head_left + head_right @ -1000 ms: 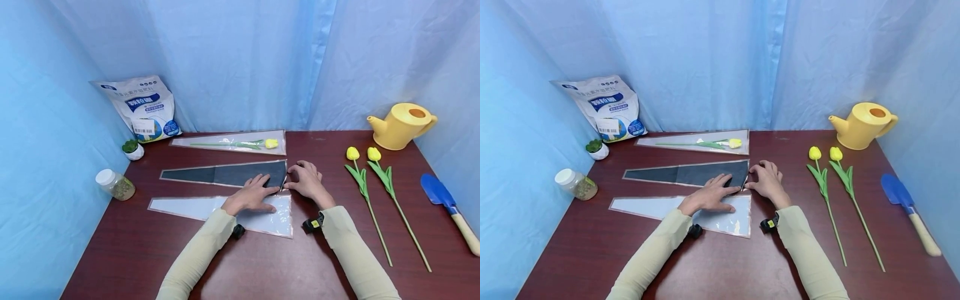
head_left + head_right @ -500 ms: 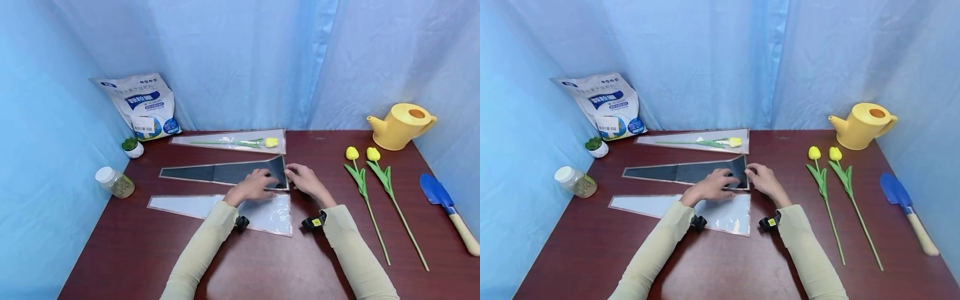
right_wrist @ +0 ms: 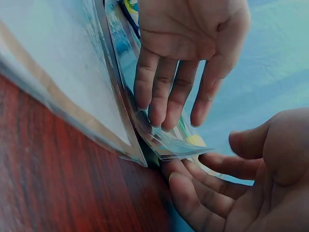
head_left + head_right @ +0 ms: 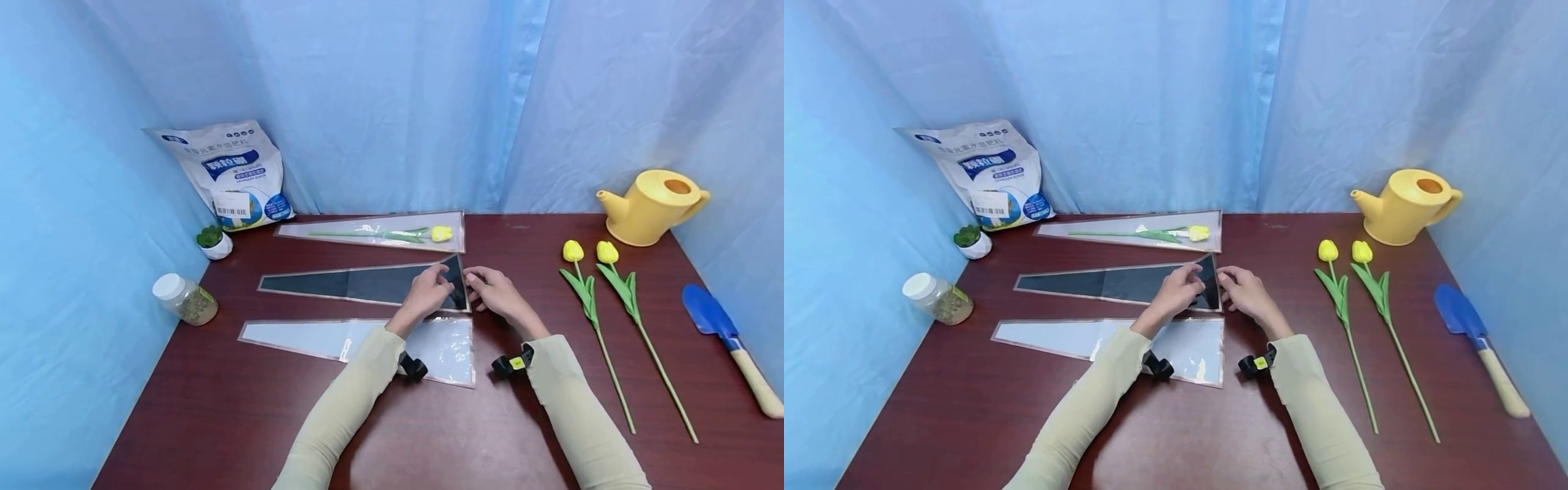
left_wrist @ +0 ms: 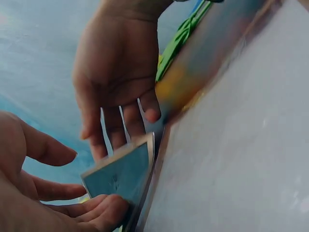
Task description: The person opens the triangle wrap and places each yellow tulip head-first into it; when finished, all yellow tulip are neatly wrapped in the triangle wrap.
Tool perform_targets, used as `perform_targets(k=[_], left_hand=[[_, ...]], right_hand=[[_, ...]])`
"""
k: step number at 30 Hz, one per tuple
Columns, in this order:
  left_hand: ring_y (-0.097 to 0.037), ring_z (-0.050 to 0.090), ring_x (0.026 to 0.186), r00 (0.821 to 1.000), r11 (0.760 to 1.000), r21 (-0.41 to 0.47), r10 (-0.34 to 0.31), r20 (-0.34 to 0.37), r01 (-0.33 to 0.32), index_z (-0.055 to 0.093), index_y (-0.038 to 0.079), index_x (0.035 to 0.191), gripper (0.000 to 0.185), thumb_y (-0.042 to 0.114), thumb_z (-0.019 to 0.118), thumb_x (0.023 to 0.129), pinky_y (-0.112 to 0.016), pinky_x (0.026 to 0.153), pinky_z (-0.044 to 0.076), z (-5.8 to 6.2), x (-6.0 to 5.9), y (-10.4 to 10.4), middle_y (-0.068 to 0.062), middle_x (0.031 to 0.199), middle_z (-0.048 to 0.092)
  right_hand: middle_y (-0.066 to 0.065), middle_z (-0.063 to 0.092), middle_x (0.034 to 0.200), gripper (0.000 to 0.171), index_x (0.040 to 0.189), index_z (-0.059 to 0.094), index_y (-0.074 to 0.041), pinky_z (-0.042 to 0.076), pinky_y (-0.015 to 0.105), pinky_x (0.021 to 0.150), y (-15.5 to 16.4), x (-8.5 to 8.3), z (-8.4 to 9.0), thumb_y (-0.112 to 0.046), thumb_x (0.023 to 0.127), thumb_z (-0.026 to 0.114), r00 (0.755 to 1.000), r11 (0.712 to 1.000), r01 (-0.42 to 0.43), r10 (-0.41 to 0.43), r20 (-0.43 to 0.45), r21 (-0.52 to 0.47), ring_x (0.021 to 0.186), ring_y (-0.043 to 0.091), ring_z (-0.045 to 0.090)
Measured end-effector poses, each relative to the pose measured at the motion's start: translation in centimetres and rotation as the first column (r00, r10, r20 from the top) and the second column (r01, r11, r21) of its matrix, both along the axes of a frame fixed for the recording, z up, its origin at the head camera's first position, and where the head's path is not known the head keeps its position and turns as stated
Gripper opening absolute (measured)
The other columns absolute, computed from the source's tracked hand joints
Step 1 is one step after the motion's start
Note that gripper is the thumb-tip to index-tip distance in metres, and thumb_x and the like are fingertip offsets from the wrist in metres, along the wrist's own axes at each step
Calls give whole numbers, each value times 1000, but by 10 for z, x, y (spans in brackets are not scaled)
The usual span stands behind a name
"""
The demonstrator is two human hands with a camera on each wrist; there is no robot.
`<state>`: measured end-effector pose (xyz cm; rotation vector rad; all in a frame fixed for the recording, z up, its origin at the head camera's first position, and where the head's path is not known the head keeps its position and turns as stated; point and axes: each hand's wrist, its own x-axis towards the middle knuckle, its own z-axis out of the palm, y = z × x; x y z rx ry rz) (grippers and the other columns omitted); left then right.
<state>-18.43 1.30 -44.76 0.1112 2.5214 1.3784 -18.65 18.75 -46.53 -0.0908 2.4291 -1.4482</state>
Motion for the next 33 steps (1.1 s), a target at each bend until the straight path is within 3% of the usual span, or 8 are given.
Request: perform_targets(k=[10,24,29,33], left_hand=[[-24,71,86,999,994,103,29,34,-32,58,6,135,41,16,60,96,-25,70,56,-6,-6,-3,-16,115,70],[-23,72,82,998,991,126,43,47,-49,62,6,128,41,31,65,96,-28,70,59,-12,-7,-6,-17,115,70],[-23,74,74,995,979,181,91,35,-96,68,3,113,27,23,65,94,-29,66,61,-14,-7,-8,-15,101,73],[-14,68,65,989,975,174,146,-14,-141,72,3,95,14,14,64,92,-22,60,57,-15,-8,-8,-9,83,72]], right_hand=[[30,55,134,63,147,44,-1,58,26,66,-2,0,0,-49,107,31,997,977,-18,33,66,-213,81,9,66],[32,46,147,73,153,36,1,60,27,69,-11,0,-3,-54,106,27,993,963,-27,58,106,-269,85,8,69],[32,45,148,72,153,35,2,61,27,69,-13,2,-2,-53,107,27,992,960,-26,60,112,-280,83,7,69],[32,44,149,70,152,35,2,60,27,69,-15,2,-2,-51,107,27,991,959,-27,63,120,-283,83,6,69]])
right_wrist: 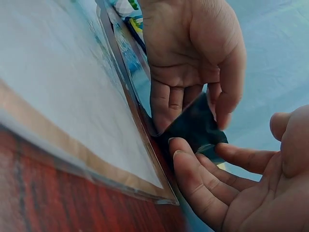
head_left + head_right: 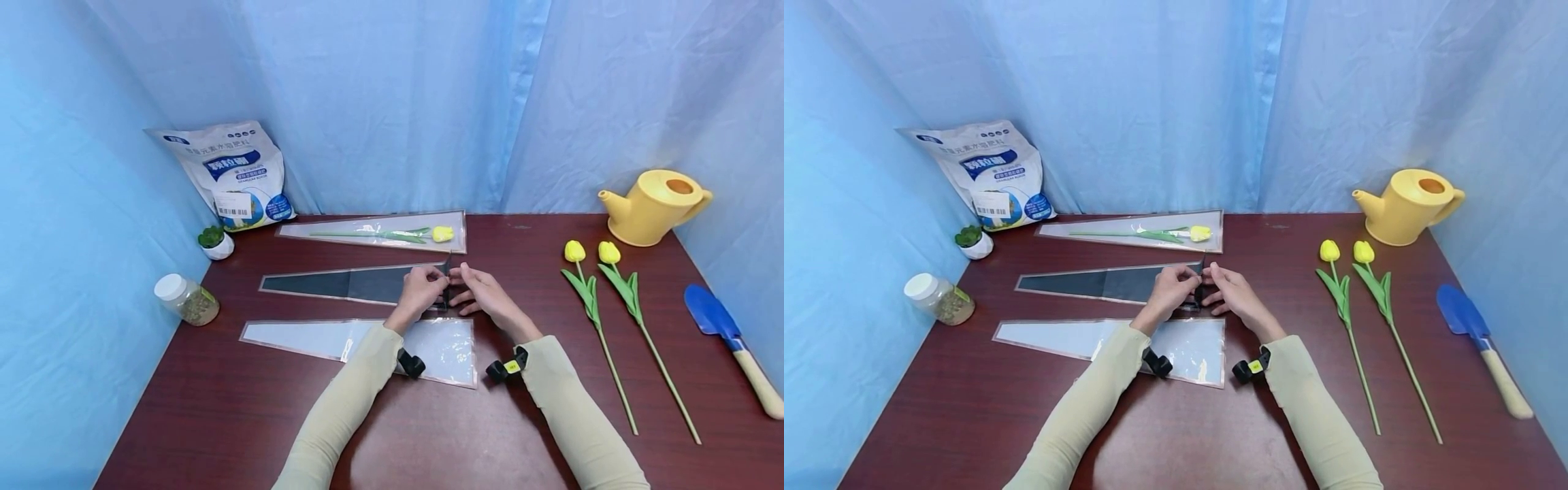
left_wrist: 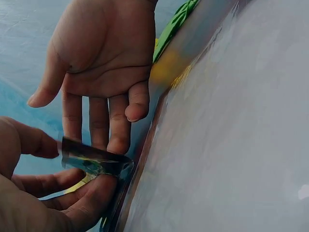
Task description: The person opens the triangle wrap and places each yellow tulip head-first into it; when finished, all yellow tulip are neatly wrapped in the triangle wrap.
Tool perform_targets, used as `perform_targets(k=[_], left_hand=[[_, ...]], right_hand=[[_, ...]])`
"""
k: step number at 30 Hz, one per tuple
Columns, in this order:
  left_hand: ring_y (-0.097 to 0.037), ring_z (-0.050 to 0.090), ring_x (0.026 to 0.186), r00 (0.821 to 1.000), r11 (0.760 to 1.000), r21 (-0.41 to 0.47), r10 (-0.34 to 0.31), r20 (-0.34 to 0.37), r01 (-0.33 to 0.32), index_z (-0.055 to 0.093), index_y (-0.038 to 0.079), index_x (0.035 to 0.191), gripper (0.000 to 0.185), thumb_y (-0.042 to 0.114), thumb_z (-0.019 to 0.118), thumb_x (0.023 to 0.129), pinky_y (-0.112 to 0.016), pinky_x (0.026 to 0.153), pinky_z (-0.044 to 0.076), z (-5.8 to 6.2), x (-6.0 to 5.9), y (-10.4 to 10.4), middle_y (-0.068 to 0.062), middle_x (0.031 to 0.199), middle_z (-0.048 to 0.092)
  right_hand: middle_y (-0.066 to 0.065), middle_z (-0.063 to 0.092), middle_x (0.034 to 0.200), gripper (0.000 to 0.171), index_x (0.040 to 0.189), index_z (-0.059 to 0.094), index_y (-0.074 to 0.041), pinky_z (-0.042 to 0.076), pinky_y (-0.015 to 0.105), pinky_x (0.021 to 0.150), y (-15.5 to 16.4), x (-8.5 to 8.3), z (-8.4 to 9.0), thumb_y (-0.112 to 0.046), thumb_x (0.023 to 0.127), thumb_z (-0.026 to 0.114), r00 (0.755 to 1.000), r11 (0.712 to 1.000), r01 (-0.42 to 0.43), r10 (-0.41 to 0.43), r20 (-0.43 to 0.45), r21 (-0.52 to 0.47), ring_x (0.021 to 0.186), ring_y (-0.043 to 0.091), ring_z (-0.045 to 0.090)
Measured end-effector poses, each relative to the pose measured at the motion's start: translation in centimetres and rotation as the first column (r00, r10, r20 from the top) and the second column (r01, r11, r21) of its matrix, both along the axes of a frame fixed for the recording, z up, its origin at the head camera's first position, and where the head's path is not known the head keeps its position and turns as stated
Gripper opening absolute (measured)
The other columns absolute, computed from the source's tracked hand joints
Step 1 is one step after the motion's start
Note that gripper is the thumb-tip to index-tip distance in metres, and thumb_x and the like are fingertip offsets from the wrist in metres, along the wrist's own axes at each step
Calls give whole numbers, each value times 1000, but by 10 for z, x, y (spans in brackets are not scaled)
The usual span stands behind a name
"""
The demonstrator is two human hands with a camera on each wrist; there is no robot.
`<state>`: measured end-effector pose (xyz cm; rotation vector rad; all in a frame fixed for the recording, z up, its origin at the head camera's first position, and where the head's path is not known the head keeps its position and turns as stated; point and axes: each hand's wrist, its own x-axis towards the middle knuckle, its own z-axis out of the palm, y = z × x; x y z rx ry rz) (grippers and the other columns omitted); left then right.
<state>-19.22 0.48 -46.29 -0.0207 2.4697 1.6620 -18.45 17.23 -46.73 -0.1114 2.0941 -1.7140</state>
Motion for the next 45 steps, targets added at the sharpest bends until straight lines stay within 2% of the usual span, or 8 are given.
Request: perform_targets(k=[5,8,15,21,32,36,41,45], left_hand=[[-7,54,64,996,993,-98,52,-76,-60,74,4,82,12,11,67,89,-16,56,43,-3,-2,-2,-3,74,68],[-8,54,66,994,990,-117,67,-89,-77,75,4,80,12,11,70,88,-16,59,42,-5,-2,-3,-5,77,71],[-7,53,59,992,990,-86,107,-71,-113,75,4,77,12,11,74,87,-16,53,41,-7,-3,-4,-8,82,73],[-8,50,55,993,993,-59,103,-57,-106,74,4,74,15,12,76,86,-18,49,40,-6,-1,-4,-8,78,72],[-8,50,54,991,991,-40,125,-50,-127,72,3,71,18,14,79,84,-18,48,39,-8,-2,-3,6,56,53],[-7,51,51,992,992,-21,123,-35,-124,72,3,72,19,15,79,85,-18,47,42,-10,-2,-2,1,58,60],[-8,60,52,993,991,48,121,0,-121,73,1,76,19,16,78,86,-20,51,51,-12,-3,-3,-11,77,73],[-8,62,55,993,988,92,120,23,-121,73,1,78,21,19,78,87,-21,55,54,-13,-3,-4,-14,81,74]], right_hand=[[31,46,146,67,149,39,2,60,27,65,-2,-4,-1,-50,107,31,999,1000,31,-31,28,-1,79,6,69],[30,48,143,66,146,40,3,61,28,62,-3,-7,-2,-49,107,35,997,999,54,-54,47,3,76,6,70],[23,54,135,59,147,41,-2,61,31,60,-4,-18,0,-45,106,42,993,993,97,-101,62,66,72,8,71],[16,56,123,57,143,44,-4,62,34,61,-5,-26,1,-46,104,45,990,985,116,-126,68,132,72,12,72],[15,56,109,62,136,49,-5,62,36,59,-14,-40,10,-55,100,49,991,953,94,-116,60,289,66,16,71],[17,55,111,56,132,51,-5,63,36,60,-16,-40,12,-52,100,50,991,945,95,-119,59,314,66,17,70],[18,56,110,52,132,51,-4,63,37,60,-16,-38,11,-47,102,50,991,950,103,-124,55,294,67,15,70],[17,58,109,50,132,51,-4,63,37,61,-14,-36,9,-44,103,50,989,957,116,-137,59,267,69,15,71]])
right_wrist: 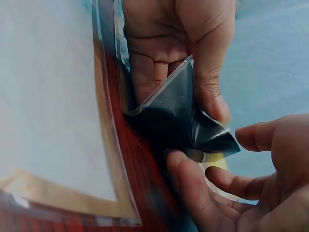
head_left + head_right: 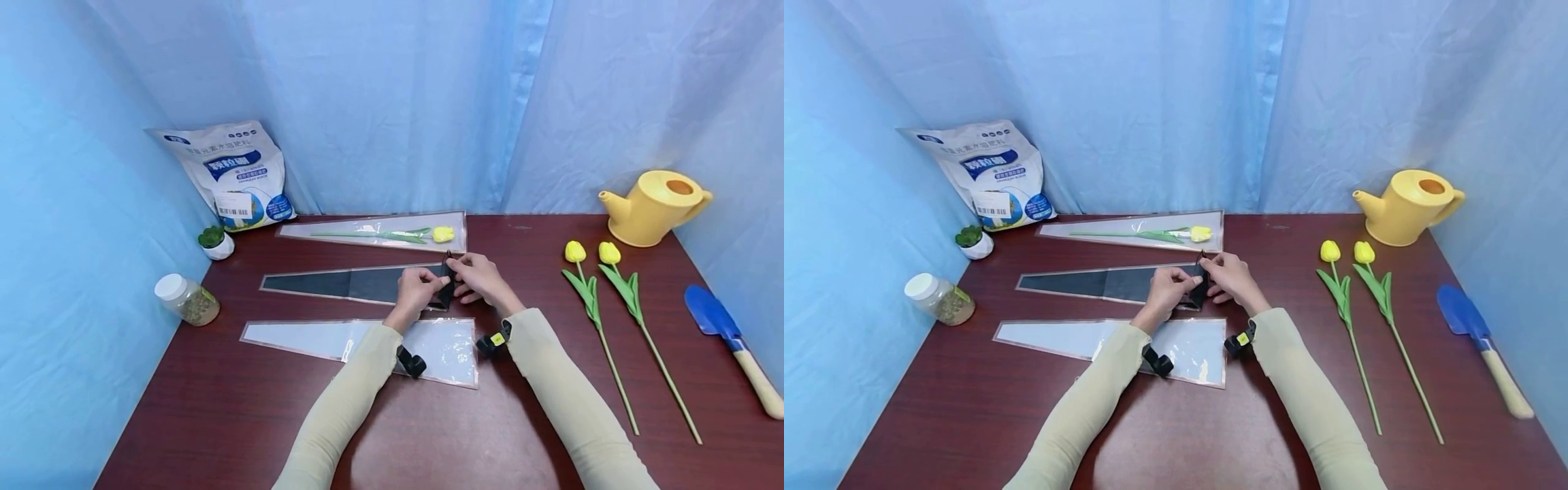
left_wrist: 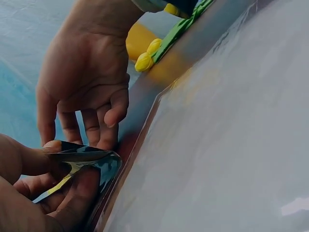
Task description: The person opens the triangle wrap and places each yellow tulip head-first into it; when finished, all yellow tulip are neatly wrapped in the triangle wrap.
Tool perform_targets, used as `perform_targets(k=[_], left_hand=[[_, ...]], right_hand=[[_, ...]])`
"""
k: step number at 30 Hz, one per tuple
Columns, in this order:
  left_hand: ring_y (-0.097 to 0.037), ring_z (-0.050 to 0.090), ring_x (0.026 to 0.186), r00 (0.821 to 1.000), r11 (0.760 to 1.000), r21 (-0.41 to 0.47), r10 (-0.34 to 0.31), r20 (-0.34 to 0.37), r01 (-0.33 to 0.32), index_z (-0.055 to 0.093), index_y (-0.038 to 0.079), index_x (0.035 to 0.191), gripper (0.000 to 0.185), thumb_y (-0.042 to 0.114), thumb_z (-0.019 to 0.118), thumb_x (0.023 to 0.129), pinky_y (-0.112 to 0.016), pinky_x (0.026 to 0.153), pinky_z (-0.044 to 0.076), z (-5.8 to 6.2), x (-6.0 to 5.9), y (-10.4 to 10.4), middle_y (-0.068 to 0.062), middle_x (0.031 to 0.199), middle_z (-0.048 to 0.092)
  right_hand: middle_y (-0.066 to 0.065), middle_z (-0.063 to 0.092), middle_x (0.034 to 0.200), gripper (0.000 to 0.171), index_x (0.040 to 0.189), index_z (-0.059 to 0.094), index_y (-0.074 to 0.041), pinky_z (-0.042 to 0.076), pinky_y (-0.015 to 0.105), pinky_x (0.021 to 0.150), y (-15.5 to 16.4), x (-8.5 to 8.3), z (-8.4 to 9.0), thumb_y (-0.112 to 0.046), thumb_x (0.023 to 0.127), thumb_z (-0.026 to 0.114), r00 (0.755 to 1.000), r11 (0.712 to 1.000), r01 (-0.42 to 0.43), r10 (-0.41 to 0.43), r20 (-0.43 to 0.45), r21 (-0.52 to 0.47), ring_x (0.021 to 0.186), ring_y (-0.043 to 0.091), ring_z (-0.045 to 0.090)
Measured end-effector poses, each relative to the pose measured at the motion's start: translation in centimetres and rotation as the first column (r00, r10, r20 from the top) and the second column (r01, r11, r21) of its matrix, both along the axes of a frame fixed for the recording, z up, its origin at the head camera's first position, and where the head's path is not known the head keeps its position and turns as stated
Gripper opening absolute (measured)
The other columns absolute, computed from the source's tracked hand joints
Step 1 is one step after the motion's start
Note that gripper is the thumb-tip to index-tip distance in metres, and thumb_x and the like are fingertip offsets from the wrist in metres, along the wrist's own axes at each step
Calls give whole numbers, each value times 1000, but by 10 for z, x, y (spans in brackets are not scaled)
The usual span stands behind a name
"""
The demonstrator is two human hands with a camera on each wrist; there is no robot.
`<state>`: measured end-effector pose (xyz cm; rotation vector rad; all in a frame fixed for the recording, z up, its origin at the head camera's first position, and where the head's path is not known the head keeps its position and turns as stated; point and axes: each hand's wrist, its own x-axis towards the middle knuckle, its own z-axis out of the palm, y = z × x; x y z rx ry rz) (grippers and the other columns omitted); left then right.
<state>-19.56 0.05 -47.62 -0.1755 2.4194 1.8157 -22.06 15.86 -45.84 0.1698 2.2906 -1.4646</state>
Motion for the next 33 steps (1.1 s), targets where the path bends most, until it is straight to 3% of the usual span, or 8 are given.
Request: perform_targets(k=[10,16,23,28,33], left_hand=[[-7,64,52,999,983,186,-2,45,-6,69,-5,81,23,15,70,94,-26,55,60,0,1,1,-15,72,71],[-8,63,51,998,980,195,24,54,-34,69,-6,84,18,9,66,95,-26,55,60,1,0,3,-17,75,72],[-12,64,50,995,957,282,45,95,-70,63,-2,91,4,-3,59,92,-29,54,61,2,-2,4,-24,79,72],[-13,63,49,993,956,281,60,104,-87,61,-2,97,7,-5,57,92,-31,54,61,1,-3,4,-16,75,67],[-13,63,49,993,962,258,67,100,-91,62,0,92,3,-1,60,94,-31,53,61,0,-3,5,-15,74,67]], right_hand=[[14,60,110,48,133,50,-3,63,38,63,4,7,-5,-42,103,50,1000,998,27,-27,1,-65,75,16,72],[16,60,113,48,132,51,-3,63,38,63,8,14,-6,-41,103,52,999,996,36,-37,-14,-83,74,15,72],[14,60,110,41,127,52,-2,63,38,62,10,22,-6,-35,103,54,999,994,38,-42,-32,-100,74,14,71],[13,62,107,36,125,53,-3,63,37,63,10,26,-5,-32,103,54,998,993,48,-52,-36,-107,73,14,70],[14,63,108,35,126,53,-3,63,38,63,11,27,-6,-30,103,53,998,993,44,-49,-41,-106,73,13,70]])
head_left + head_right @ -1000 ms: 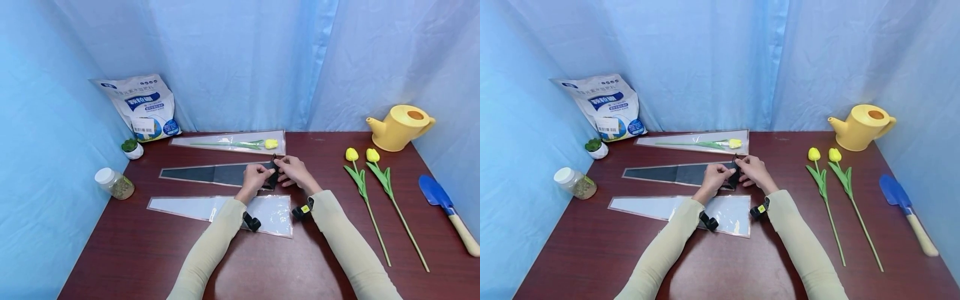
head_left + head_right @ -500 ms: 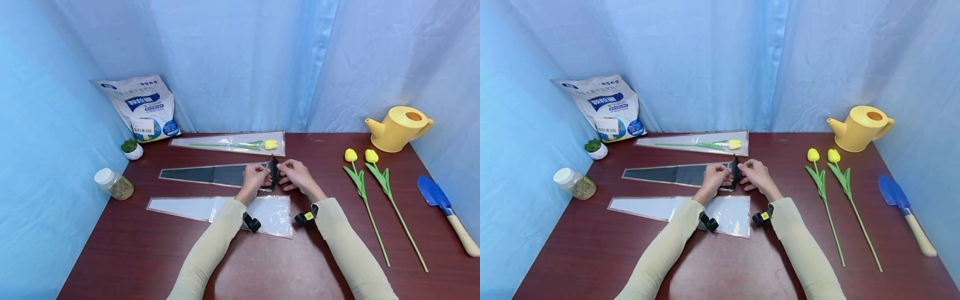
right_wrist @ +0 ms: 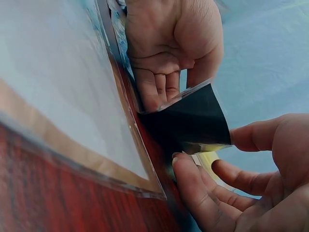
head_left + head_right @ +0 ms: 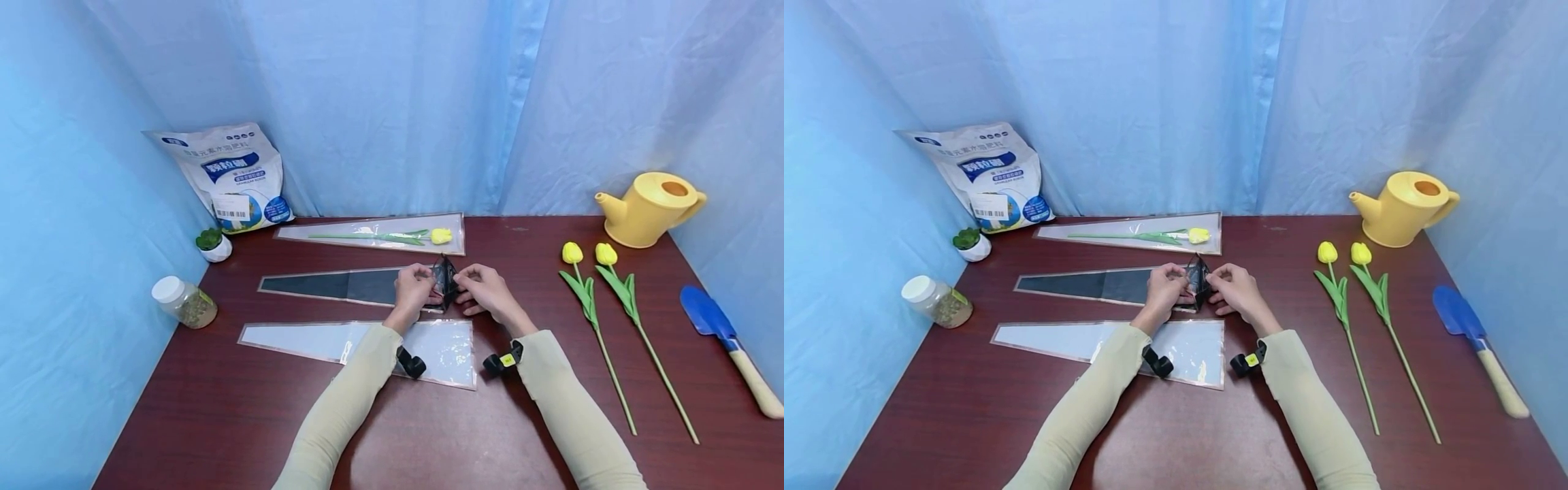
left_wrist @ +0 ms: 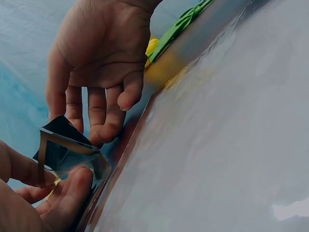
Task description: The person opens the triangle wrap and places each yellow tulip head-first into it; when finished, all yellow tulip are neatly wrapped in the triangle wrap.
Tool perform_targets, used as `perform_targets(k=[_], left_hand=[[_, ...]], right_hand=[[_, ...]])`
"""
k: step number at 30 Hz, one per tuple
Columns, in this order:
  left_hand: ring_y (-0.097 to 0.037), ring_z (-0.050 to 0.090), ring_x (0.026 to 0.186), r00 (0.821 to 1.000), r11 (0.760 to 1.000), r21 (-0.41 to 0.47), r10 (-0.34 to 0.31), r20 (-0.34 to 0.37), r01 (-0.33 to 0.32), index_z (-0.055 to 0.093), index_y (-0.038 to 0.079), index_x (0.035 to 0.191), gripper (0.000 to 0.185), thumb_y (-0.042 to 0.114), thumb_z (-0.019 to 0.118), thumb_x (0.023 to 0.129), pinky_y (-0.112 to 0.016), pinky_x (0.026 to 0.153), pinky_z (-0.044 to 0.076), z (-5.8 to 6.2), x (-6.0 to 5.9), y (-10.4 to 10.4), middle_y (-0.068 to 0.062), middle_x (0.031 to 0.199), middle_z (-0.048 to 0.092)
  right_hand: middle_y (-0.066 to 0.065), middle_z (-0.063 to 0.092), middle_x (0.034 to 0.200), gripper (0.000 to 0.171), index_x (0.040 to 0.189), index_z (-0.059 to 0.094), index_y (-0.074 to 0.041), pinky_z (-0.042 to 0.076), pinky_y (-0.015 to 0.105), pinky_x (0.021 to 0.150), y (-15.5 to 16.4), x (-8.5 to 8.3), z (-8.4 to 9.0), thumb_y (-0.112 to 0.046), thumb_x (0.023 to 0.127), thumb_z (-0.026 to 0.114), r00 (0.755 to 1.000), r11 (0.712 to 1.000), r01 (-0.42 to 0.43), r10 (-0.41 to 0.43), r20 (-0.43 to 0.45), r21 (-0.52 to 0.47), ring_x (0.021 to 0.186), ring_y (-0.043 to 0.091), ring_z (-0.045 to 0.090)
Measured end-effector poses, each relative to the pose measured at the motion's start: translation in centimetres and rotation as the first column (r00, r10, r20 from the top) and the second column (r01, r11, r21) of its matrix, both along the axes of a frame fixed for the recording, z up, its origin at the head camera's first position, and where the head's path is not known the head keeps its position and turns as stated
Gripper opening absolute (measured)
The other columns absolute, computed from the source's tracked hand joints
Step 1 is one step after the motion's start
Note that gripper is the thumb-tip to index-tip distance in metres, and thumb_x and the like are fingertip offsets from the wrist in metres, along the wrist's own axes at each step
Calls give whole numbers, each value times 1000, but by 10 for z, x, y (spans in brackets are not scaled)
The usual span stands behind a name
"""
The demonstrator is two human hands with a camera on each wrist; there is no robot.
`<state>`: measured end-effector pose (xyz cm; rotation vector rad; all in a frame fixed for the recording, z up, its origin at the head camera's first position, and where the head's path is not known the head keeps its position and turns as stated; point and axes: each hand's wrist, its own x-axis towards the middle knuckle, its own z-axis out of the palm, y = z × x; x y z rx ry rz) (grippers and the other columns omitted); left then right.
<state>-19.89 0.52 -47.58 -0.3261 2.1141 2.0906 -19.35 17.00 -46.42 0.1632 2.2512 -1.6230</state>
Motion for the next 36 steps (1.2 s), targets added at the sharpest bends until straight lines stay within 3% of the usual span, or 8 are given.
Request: perform_targets(k=[14,25,36], left_hand=[[-14,61,46,998,999,16,46,44,-47,67,-5,92,10,1,60,91,-33,52,61,2,-1,0,-8,67,59],[-11,59,43,999,1000,-23,17,35,-17,70,-7,93,10,-2,63,88,-31,49,59,2,-3,-4,-5,68,59],[-11,60,43,1000,996,-87,0,26,2,74,-4,90,9,-1,65,89,-27,44,56,-2,-5,-6,-5,64,63]], right_hand=[[19,69,113,32,126,55,-4,63,38,62,2,0,-2,-27,104,53,1000,1000,-7,7,-18,30,73,14,71],[18,69,108,30,124,55,-3,63,37,61,4,0,-4,-23,102,55,999,999,-2,4,-32,48,72,14,71],[16,68,101,29,120,58,-2,62,34,57,8,-1,-5,-21,99,60,997,988,-5,16,-73,155,66,13,66]])
